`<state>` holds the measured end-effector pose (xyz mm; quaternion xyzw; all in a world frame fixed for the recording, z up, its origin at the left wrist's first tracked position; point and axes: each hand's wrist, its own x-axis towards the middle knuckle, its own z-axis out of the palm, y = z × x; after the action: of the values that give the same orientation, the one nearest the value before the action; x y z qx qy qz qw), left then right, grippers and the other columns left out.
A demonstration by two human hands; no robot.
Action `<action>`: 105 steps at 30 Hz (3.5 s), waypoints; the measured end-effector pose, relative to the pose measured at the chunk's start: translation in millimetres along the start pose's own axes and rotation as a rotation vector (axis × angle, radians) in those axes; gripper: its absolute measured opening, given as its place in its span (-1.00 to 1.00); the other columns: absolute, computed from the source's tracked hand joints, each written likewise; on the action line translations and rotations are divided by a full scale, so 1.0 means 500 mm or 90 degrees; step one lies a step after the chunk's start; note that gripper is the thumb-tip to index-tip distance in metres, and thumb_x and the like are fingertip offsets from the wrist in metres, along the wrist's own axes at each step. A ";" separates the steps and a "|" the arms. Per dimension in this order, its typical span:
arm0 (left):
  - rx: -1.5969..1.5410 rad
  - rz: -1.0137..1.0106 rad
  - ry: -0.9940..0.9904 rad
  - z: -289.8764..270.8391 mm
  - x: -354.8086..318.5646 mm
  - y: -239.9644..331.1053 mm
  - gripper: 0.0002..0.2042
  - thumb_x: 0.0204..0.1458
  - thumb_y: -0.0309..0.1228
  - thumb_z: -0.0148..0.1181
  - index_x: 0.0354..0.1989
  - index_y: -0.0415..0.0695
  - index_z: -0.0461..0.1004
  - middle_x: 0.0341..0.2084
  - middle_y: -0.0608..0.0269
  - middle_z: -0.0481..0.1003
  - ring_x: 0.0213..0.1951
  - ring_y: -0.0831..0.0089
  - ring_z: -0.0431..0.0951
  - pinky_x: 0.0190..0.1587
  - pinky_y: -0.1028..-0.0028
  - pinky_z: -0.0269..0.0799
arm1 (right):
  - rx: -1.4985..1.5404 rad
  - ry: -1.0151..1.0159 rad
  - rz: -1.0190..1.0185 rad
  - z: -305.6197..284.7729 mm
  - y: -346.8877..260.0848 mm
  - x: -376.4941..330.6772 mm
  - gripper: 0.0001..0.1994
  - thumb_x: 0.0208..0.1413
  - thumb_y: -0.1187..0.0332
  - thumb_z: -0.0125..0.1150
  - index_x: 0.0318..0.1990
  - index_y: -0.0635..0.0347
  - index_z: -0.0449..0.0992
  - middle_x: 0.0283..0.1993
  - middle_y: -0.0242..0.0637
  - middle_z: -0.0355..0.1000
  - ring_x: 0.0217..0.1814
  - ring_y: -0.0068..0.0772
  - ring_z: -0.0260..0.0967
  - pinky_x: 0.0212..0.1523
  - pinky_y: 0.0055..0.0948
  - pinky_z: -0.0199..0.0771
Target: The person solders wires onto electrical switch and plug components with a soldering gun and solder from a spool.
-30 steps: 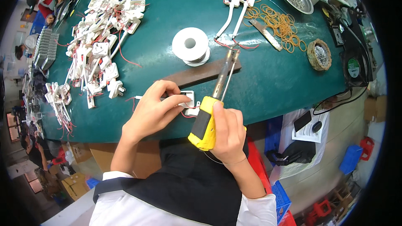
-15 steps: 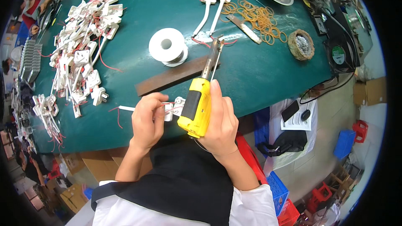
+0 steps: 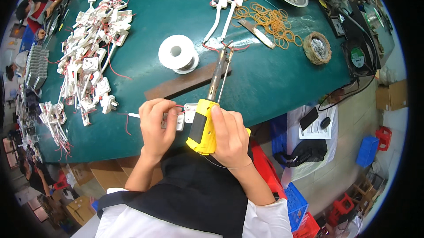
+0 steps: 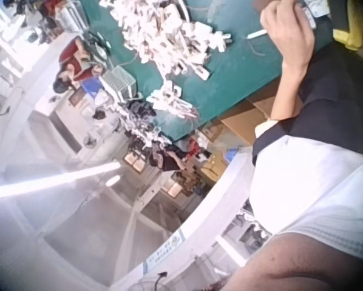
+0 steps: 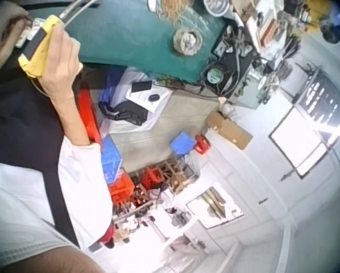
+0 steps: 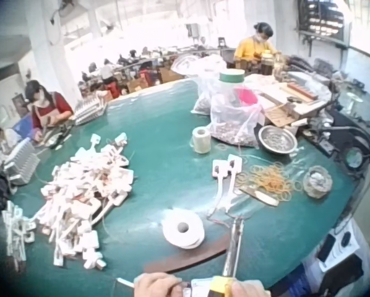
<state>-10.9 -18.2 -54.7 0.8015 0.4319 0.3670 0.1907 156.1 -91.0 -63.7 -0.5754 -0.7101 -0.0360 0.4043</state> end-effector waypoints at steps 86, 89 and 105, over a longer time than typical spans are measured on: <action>-0.117 0.060 0.079 0.074 -0.042 0.014 -0.78 -0.31 -0.58 0.22 -0.40 -0.19 0.42 -0.36 0.29 0.47 -0.20 0.31 0.51 -0.16 0.33 0.43 | 0.421 -0.120 0.596 -0.257 -0.085 -0.065 -0.26 -0.14 0.30 0.31 0.18 0.57 0.16 -0.53 -0.03 0.49 -0.57 -0.35 0.46 -0.52 -0.54 0.43; -0.134 0.052 0.094 0.075 -0.037 0.017 -0.77 -0.36 -0.62 0.24 -0.46 -0.14 0.39 -0.38 0.30 0.51 -0.23 0.25 0.54 -0.24 0.34 0.40 | 0.417 -0.126 0.626 -0.261 -0.088 -0.059 -0.26 -0.15 0.31 0.30 0.18 0.57 0.17 -0.52 -0.03 0.49 -0.56 -0.36 0.46 -0.50 -0.54 0.44; -0.140 0.050 0.081 0.074 -0.033 0.017 -0.78 -0.36 -0.63 0.24 -0.49 -0.13 0.38 -0.38 0.30 0.51 -0.22 0.26 0.55 -0.23 0.35 0.40 | 0.401 -0.154 0.631 -0.268 -0.093 -0.048 -0.29 -0.14 0.35 0.26 0.18 0.56 0.17 -0.49 -0.08 0.51 -0.53 -0.39 0.48 -0.45 -0.56 0.46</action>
<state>16.0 -36.4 -80.8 0.7673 0.3685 0.4694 0.2348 188.4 -194.5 30.5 -0.6906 -0.3743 0.4348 0.4404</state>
